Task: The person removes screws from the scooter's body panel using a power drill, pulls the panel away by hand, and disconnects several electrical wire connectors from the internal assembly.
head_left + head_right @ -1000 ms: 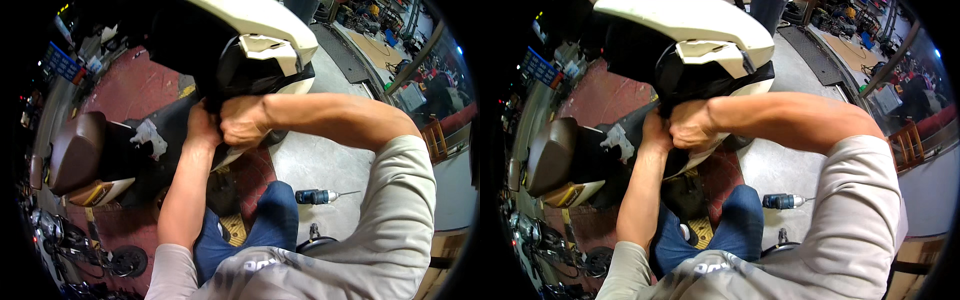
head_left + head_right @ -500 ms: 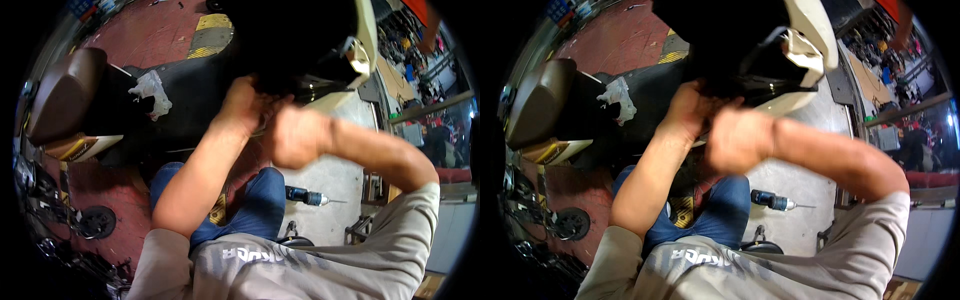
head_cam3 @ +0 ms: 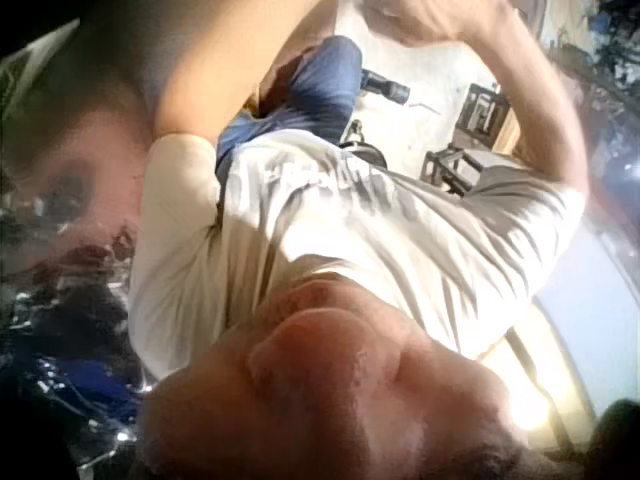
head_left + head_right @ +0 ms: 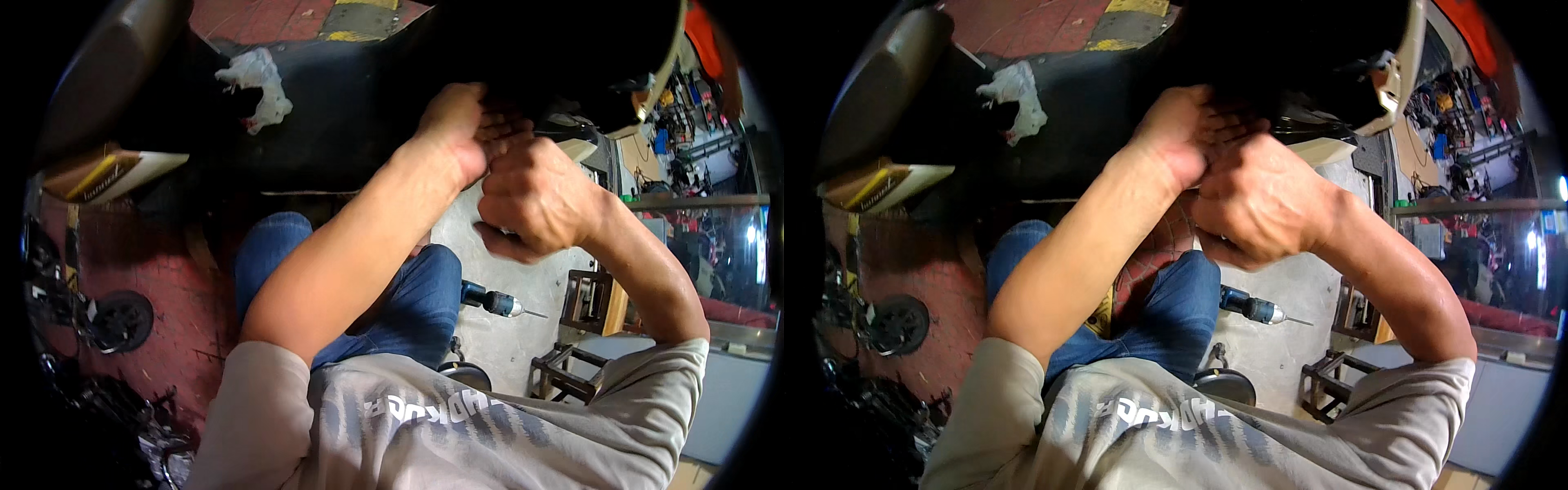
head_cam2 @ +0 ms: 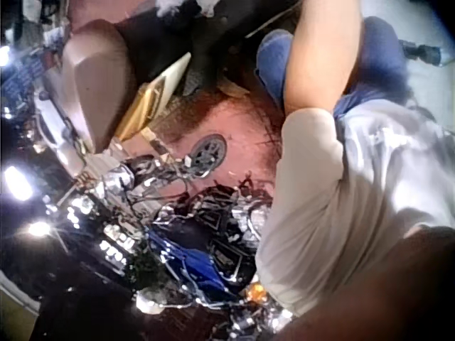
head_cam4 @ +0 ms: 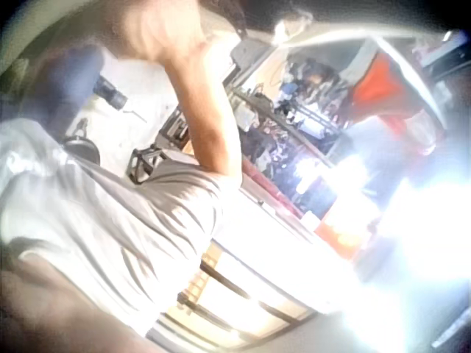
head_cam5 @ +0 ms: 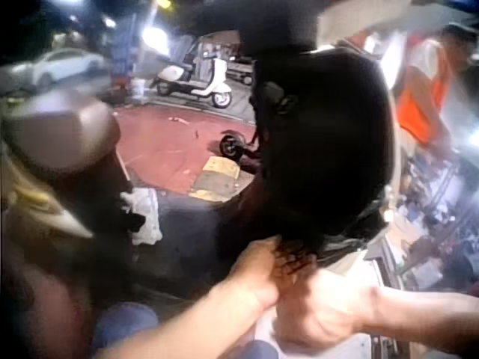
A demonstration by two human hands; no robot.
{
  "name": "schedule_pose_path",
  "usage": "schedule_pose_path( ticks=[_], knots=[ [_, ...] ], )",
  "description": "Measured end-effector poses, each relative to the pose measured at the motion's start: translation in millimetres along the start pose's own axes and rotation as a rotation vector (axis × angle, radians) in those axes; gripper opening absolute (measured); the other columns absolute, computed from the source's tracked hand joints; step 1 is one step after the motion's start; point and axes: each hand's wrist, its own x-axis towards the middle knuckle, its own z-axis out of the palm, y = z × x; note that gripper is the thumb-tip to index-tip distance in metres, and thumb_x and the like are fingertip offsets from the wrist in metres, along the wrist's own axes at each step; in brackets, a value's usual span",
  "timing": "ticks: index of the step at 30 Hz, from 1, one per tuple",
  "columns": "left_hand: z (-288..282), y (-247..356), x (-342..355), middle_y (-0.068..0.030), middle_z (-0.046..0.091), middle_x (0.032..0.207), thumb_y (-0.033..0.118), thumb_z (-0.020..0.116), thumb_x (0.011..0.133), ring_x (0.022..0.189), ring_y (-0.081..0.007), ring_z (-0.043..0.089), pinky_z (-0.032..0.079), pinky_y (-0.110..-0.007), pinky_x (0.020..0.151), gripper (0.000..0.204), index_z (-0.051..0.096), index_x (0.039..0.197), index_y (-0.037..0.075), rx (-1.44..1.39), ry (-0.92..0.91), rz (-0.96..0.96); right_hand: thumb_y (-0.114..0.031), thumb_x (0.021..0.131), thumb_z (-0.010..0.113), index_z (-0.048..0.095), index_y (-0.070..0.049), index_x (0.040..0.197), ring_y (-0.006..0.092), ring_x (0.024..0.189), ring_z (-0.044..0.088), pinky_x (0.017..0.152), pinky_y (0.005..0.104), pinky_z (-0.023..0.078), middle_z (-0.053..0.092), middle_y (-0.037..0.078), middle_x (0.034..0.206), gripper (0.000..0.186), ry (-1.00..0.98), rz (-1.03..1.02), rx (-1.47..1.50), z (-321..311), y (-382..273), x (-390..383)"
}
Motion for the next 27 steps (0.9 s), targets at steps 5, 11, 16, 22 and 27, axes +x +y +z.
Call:
schedule_pose_path(
  ticks=[5,11,16,22,27],
  knots=[
    [-6,-8,15,-0.0173,0.066,0.111,0.023,0.041,0.106,0.102,-0.0323,0.066,0.057,-0.047,0.095,0.032,0.060,0.117,0.000,-0.283,-0.160,0.008,-0.023,0.087,0.071,0.071,-0.003,0.086,0.0328,0.063,0.064,0.056,0.0413,0.053,0.064,0.015,0.071,0.021,0.149,0.303,0.084,1,4,-13],
    [13,-4,-22,-0.0198,0.065,0.102,0.018,0.045,0.103,0.091,-0.0356,0.067,0.059,-0.052,0.085,0.027,0.061,0.106,-0.003,-0.156,-0.022,0.038,-0.004,0.097,0.057,0.062,0.001,0.111,0.0108,0.059,0.049,0.054,0.0225,0.040,0.061,0.004,0.077,0.016,1.148,0.901,1.082,11,-24,-34],
    [16,-8,-33,-0.0197,0.066,0.100,0.016,0.049,0.100,0.091,-0.0341,0.066,0.060,-0.049,0.083,0.023,0.062,0.103,-0.003,-0.123,-0.082,0.018,-0.010,0.094,0.055,0.059,0.005,0.125,0.0150,0.062,0.057,0.057,0.0258,0.045,0.070,0.013,0.086,0.034,0.973,0.882,1.085,3,6,-57],
    [13,-12,-34,-0.0187,0.068,0.097,0.014,0.052,0.098,0.091,-0.0320,0.067,0.060,-0.047,0.081,0.020,0.063,0.101,-0.002,-0.129,-0.075,0.021,-0.011,0.096,0.054,0.063,0.006,0.119,0.0145,0.052,0.054,0.048,0.0226,0.041,0.072,0.017,0.084,0.030,0.866,0.877,1.070,1,16,-59],
    [16,-12,-30,-0.0170,0.070,0.094,0.012,0.053,0.096,0.086,-0.0287,0.071,0.060,-0.043,0.079,0.019,0.066,0.099,-0.001,-0.161,-0.105,0.028,-0.009,0.096,0.057,0.067,0.008,0.107,0.0147,0.056,0.057,0.050,0.0235,0.042,0.073,0.018,0.086,0.022,0.938,0.793,1.358,0,12,-58]
  ],
)
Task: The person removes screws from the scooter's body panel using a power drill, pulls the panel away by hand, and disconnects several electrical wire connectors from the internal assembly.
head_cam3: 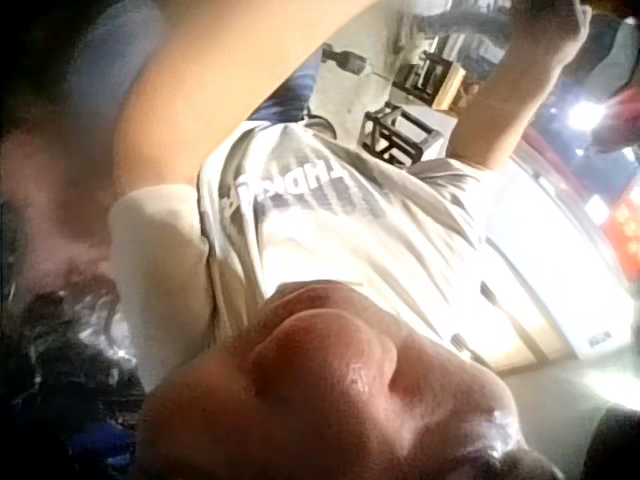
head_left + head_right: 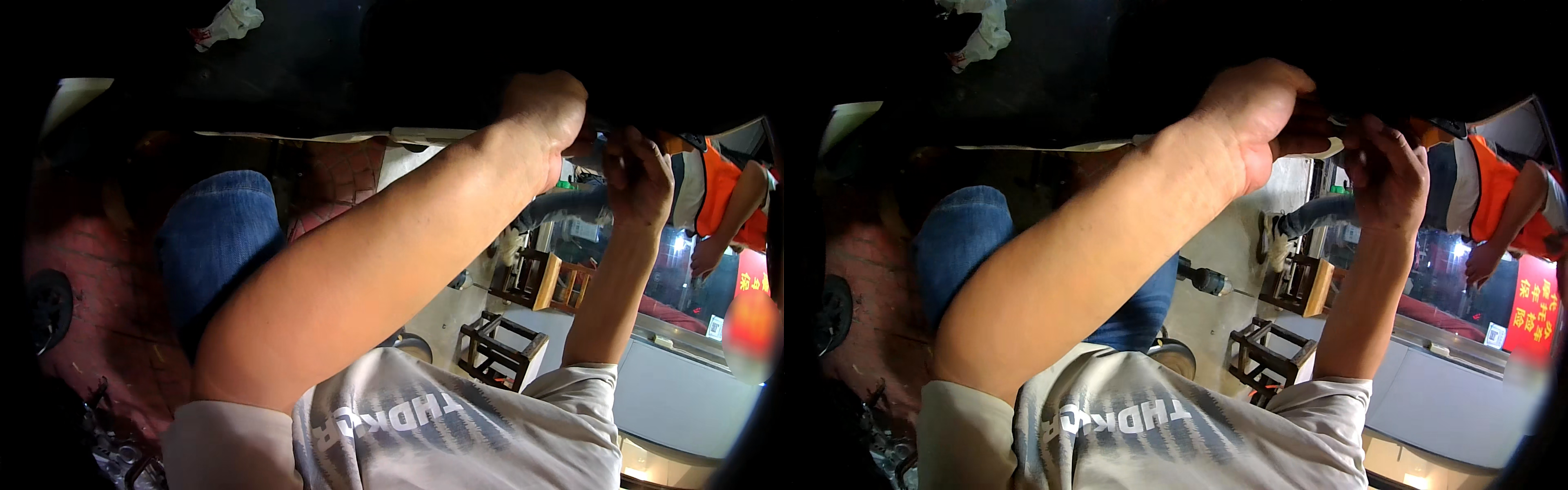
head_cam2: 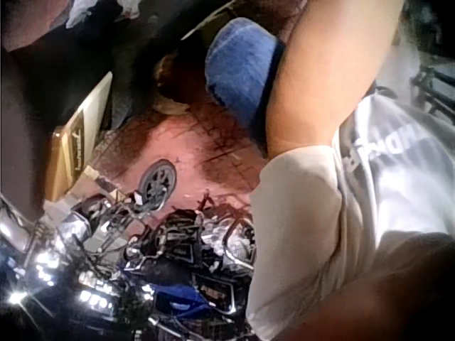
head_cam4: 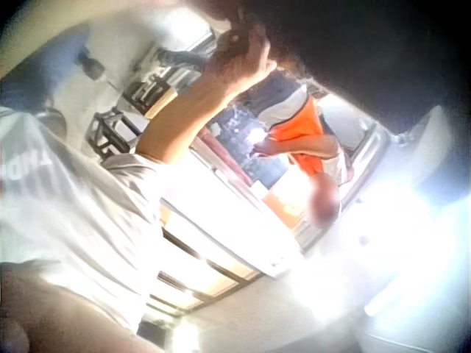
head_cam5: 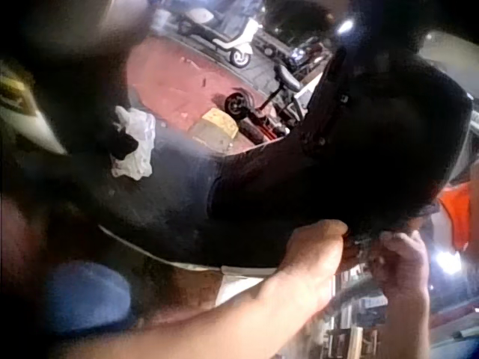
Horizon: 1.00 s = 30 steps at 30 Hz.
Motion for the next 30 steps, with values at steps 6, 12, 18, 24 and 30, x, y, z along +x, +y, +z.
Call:
schedule_pose_path(
  ticks=[6,12,18,24,30],
  knots=[
    [1,2,-2,-0.0154,0.071,0.090,0.009,0.056,0.094,0.081,-0.0269,0.071,0.059,-0.039,0.073,0.015,0.067,0.096,0.000,-0.013,0.010,-0.003,-0.016,0.099,0.059,0.070,0.002,0.109,0.0165,0.061,0.055,0.055,0.0260,0.041,0.072,0.017,0.091,0.023,0.179,-0.015,-0.056,20,-9,-8],
    [-6,0,6,-0.0148,0.069,0.088,0.010,0.056,0.094,0.078,-0.0268,0.069,0.059,-0.039,0.073,0.014,0.066,0.093,-0.001,-0.001,0.006,-0.023,-0.023,0.102,0.057,0.067,-0.001,0.110,0.0164,0.061,0.048,0.060,0.0287,0.040,0.073,0.017,0.095,0.025,0.179,0.088,0.163,13,0,-12],
    [-4,3,6,-0.0149,0.069,0.089,0.011,0.056,0.095,0.080,-0.0268,0.069,0.059,-0.039,0.074,0.015,0.066,0.094,-0.001,-0.018,-0.010,-0.037,-0.021,0.100,0.054,0.063,-0.001,0.111,0.0149,0.066,0.051,0.056,0.0269,0.035,0.069,0.012,0.092,0.024,-0.029,0.012,0.328,-1,3,-14],
    [-7,2,-1,-0.0157,0.070,0.088,0.014,0.054,0.096,0.084,-0.0269,0.071,0.060,-0.040,0.076,0.019,0.066,0.096,-0.001,0.011,0.004,-0.080,-0.019,0.097,0.063,0.068,0.003,0.100,0.0166,0.060,0.057,0.057,0.0242,0.045,0.068,0.011,0.077,0.022,0.436,-0.231,-0.564,53,-10,-37],
    [-24,20,18,-0.0197,0.071,0.094,0.022,0.043,0.103,0.091,-0.0309,0.072,0.061,-0.045,0.084,0.032,0.064,0.098,-0.002,0.086,0.021,-0.172,-0.019,0.069,0.074,0.057,-0.011,0.062,0.0183,0.052,0.054,0.046,0.0340,0.041,0.055,0.005,0.062,0.020,-1.065,-0.765,-1.166,130,-9,-30]
  ],
)
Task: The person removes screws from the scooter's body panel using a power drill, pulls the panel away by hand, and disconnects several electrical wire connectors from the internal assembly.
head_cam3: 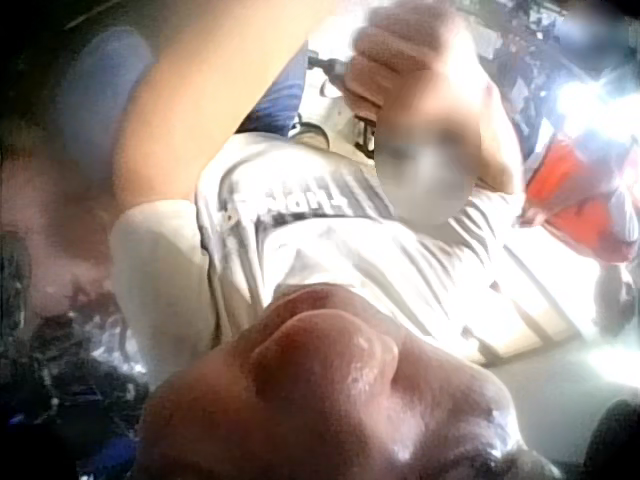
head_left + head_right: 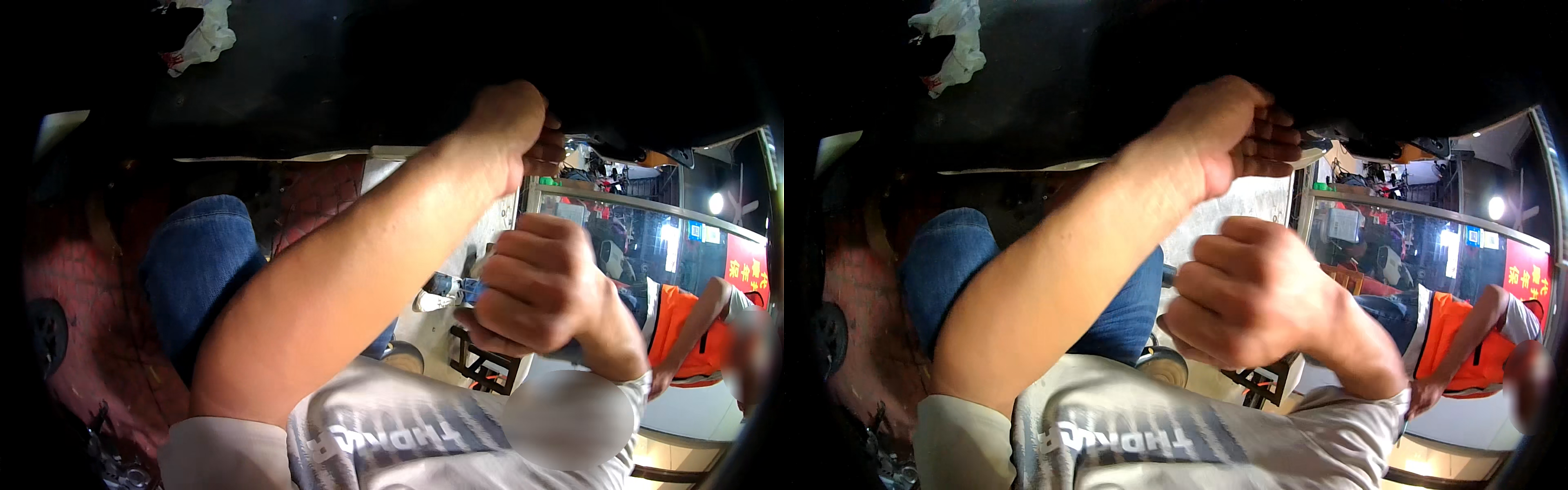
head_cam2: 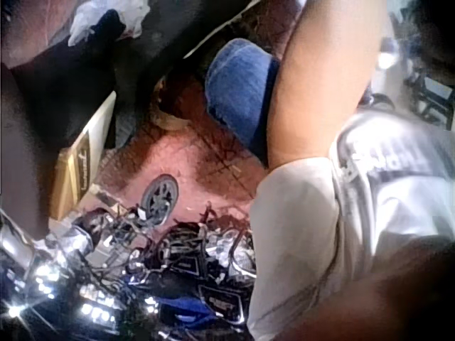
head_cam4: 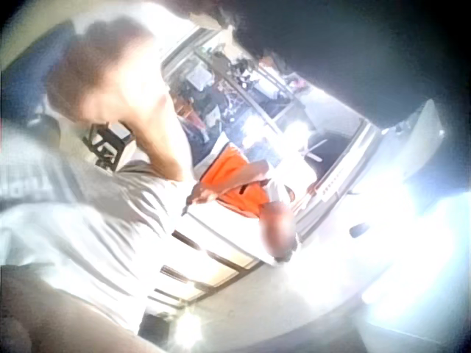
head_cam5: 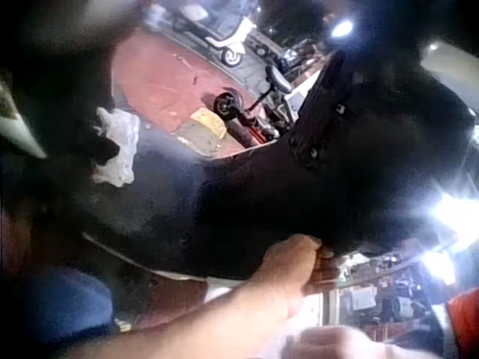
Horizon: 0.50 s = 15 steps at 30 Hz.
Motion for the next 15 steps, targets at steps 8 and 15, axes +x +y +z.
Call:
schedule_pose_path(
  ticks=[8,15],
  knots=[
    [-5,-3,20,-0.0217,0.068,0.097,0.016,0.043,0.099,0.085,-0.0284,0.067,0.058,-0.042,0.080,0.028,0.064,0.103,-0.003,0.057,0.132,0.090,-0.022,0.076,0.069,0.065,-0.009,0.062,0.0269,0.055,0.066,0.052,0.0397,0.055,0.066,0.010,0.061,0.020,-0.375,0.148,-0.212,-5,56,-7],
    [3,-9,13,-0.0225,0.064,0.094,0.013,0.044,0.097,0.090,-0.0295,0.065,0.057,-0.046,0.075,0.026,0.061,0.102,-0.006,-0.132,0.055,0.054,-0.020,0.076,0.070,0.071,-0.006,0.072,0.0273,0.060,0.067,0.059,0.0380,0.056,0.068,0.010,0.066,0.014,-0.258,0.335,-0.181,-20,64,-19]
  ],
)
